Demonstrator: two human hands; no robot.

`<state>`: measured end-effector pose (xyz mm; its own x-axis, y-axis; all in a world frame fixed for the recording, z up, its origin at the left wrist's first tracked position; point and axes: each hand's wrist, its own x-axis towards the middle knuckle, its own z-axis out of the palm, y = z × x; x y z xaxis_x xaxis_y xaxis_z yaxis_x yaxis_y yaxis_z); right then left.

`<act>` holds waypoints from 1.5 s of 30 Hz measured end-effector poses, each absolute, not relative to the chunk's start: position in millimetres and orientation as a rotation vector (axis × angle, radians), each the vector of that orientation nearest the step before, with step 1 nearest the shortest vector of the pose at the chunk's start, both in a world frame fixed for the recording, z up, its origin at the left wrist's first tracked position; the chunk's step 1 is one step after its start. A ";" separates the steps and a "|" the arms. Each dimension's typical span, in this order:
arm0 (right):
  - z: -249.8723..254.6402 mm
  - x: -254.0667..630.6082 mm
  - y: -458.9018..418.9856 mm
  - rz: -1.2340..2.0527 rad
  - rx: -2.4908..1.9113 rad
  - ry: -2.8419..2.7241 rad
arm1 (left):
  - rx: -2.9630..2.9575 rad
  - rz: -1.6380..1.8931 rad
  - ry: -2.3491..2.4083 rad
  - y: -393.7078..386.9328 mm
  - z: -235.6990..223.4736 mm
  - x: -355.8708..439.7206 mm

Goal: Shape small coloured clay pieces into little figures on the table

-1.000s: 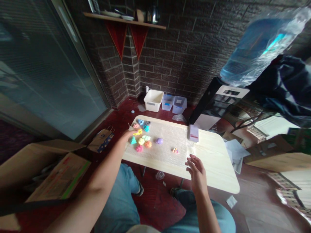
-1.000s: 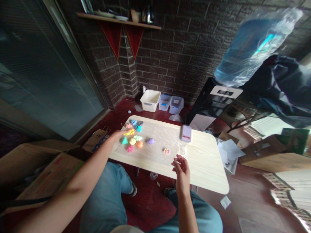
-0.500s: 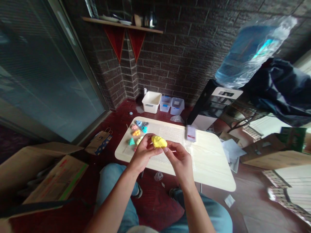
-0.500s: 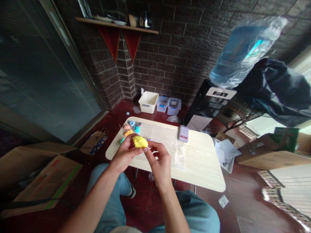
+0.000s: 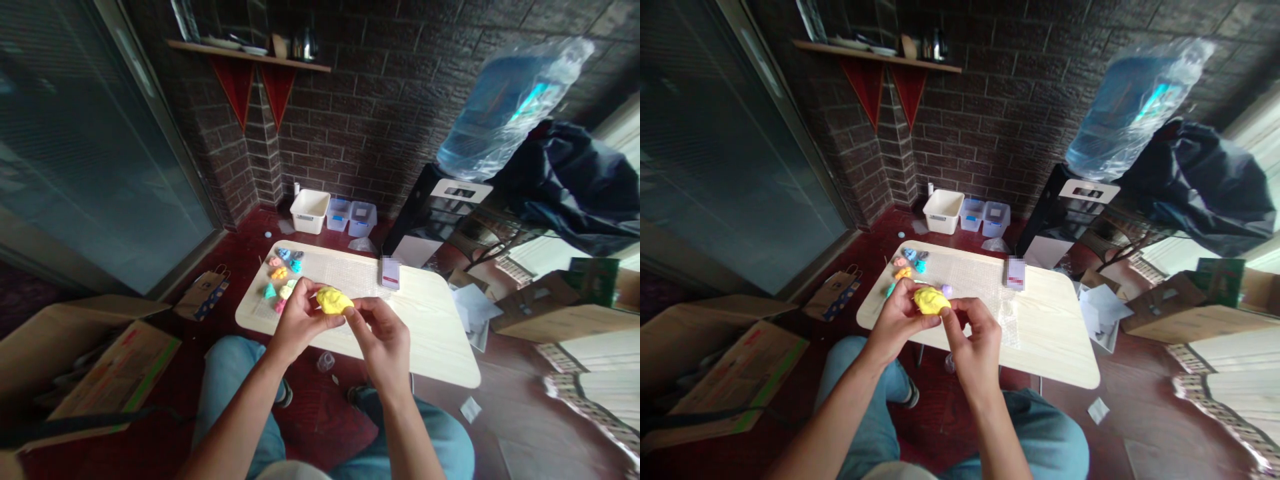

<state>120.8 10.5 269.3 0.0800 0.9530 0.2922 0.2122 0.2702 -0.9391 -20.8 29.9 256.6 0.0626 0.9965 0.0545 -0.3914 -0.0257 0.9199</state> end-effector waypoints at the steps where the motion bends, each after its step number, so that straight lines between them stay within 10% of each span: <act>1: 270.3 120.6 9.6 0.780 -1.185 -1.410 | 0.973 1.348 0.839 29.5 256.2 -21.1; 45: 280.1 137.0 2.5 0.691 -1.081 -1.615 | 0.784 1.261 0.742 19.8 263.1 -22.6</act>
<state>137.0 2.5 280.1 -0.0682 0.8994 0.4319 0.3086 0.4307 -0.8481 -22.6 19.8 263.1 0.1541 0.9865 -0.0545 -0.5270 0.1287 0.8401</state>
